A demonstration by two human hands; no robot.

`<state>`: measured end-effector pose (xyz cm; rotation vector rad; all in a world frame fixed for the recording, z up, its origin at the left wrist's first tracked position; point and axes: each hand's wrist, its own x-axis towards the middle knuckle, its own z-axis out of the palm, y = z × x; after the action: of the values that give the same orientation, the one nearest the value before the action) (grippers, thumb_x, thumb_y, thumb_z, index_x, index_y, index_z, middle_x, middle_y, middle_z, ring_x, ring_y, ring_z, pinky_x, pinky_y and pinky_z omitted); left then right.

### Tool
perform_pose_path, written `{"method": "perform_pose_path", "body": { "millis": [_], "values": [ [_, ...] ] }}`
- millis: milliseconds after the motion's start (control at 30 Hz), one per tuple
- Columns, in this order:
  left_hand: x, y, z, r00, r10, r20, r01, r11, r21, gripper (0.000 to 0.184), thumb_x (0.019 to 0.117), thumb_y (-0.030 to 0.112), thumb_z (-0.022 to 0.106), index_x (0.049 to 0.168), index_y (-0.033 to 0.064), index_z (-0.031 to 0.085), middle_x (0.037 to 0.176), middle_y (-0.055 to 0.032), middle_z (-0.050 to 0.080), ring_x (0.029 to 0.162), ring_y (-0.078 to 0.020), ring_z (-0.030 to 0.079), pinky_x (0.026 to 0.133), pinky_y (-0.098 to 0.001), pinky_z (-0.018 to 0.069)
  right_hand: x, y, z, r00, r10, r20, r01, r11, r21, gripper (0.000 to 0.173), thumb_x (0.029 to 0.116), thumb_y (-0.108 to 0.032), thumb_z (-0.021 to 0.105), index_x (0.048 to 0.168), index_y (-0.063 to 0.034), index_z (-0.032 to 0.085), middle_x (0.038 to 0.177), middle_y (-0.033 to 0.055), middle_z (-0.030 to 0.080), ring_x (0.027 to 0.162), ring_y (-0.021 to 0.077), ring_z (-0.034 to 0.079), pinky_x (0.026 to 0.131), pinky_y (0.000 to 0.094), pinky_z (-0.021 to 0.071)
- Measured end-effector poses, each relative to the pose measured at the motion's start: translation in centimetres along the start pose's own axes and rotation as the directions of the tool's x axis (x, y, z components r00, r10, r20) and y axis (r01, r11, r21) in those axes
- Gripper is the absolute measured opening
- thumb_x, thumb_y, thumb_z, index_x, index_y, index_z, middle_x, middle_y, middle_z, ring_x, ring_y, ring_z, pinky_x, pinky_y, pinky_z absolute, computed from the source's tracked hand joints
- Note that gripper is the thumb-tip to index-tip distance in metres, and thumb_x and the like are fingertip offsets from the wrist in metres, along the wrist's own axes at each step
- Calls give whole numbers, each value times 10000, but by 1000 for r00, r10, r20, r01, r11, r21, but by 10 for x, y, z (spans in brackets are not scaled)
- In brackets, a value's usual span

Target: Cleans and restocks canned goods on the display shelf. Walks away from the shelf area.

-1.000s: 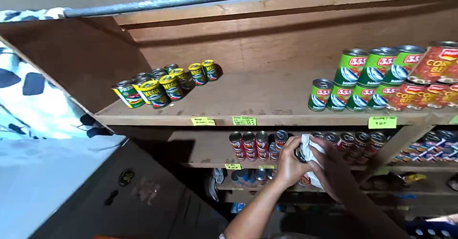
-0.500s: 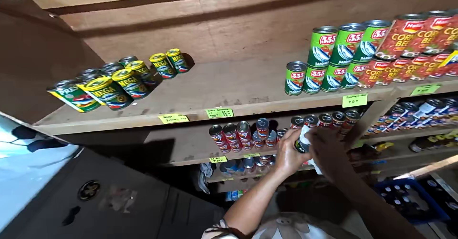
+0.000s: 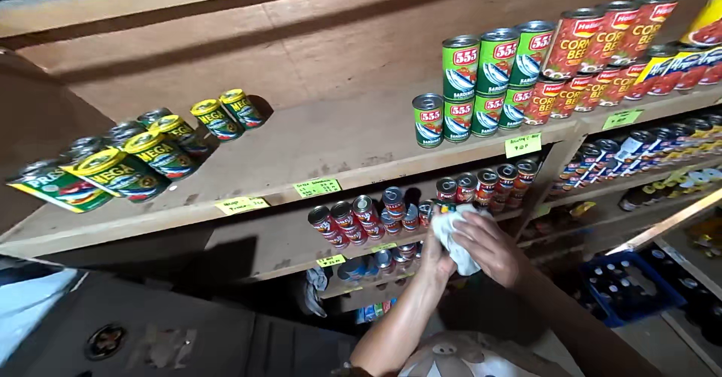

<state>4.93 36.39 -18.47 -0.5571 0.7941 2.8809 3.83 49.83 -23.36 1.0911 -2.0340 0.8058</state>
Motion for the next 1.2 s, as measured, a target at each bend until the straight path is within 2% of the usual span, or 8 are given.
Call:
{"method": "perform_pose_path", "body": {
  "millis": [167, 367, 500, 567, 700, 800, 933, 1200],
  "values": [
    [2, 6, 2, 997, 2, -73, -6, 998, -59, 525, 1079, 549, 306, 1251, 100, 517, 1072, -85, 669, 969, -182, 687, 850, -317, 579, -23, 8, -10, 970, 93, -223, -72, 992, 104, 222, 1020, -149, 520, 1171, -84, 670, 1271, 137, 657, 1268, 167, 591, 1101, 270, 455],
    [-12, -6, 11, 995, -87, -39, 85, 995, -49, 512, 1076, 534, 333, 1257, 107, 551, 1099, -72, 690, 1012, -165, 688, 857, -338, 582, 4, 7, 2, 990, 50, -132, -54, 998, -34, 496, 1085, -398, 419, 1336, -19, 616, 1398, 236, 598, 1388, 332, 510, 1166, 389, 395],
    [-5, -11, 5, 963, 265, -55, -258, 960, 109, 331, 1119, 300, 372, 1314, 54, 476, 1103, -94, 659, 995, -161, 672, 884, -334, 571, 2, -11, 12, 928, 324, -183, -316, 946, 72, 536, 968, -301, 614, 1282, 134, 613, 1313, 312, 621, 1234, 350, 633, 1065, 366, 495],
    [-2, -16, -4, 829, 556, 68, -552, 791, 264, 431, 1027, 102, 490, 1417, -39, 369, 1100, -97, 655, 931, -106, 692, 847, -292, 596, 8, -27, 7, 796, 602, -70, -549, 765, 336, 458, 918, -225, 692, 1228, 109, 645, 1192, 218, 698, 1123, 237, 682, 989, 351, 537],
    [5, -7, -31, 390, 765, 512, -910, 236, 340, 797, 764, 223, 848, 1338, -149, 438, 1220, -78, 677, 1128, -26, 644, 993, -234, 539, 18, -30, -17, 435, 734, 522, -733, -48, 679, 316, 904, -79, 632, 1205, 14, 607, 1001, 39, 723, 891, 57, 699, 835, 243, 597],
    [10, 26, -25, 137, 767, 627, -955, -65, 288, 682, 729, 248, 908, 1289, 16, 595, 1247, 4, 693, 1204, -18, 609, 1063, -251, 500, 4, -26, -37, 539, 536, 650, -767, -6, 641, 346, 856, -141, 622, 1178, -16, 615, 945, -53, 722, 846, 5, 685, 811, 231, 590],
    [1, 109, 39, 281, 772, 570, -906, 18, 423, 807, 758, 350, 859, 1373, -22, 491, 1198, -11, 675, 1060, -32, 657, 922, -267, 568, -10, -14, -49, 703, 423, 572, -694, 231, 682, 423, 816, -322, 730, 1145, -64, 664, 1001, -103, 726, 919, -46, 670, 864, 194, 563],
    [53, 195, 173, 460, 463, 757, -867, 49, 496, 701, 808, 101, 830, 1399, -73, 498, 1208, -182, 659, 1023, -168, 682, 913, -334, 580, -20, -10, -28, 603, 667, 437, -602, 22, 799, 342, 877, -238, 684, 1167, -60, 652, 985, -41, 748, 901, 24, 708, 852, 222, 592]
  ]
}}
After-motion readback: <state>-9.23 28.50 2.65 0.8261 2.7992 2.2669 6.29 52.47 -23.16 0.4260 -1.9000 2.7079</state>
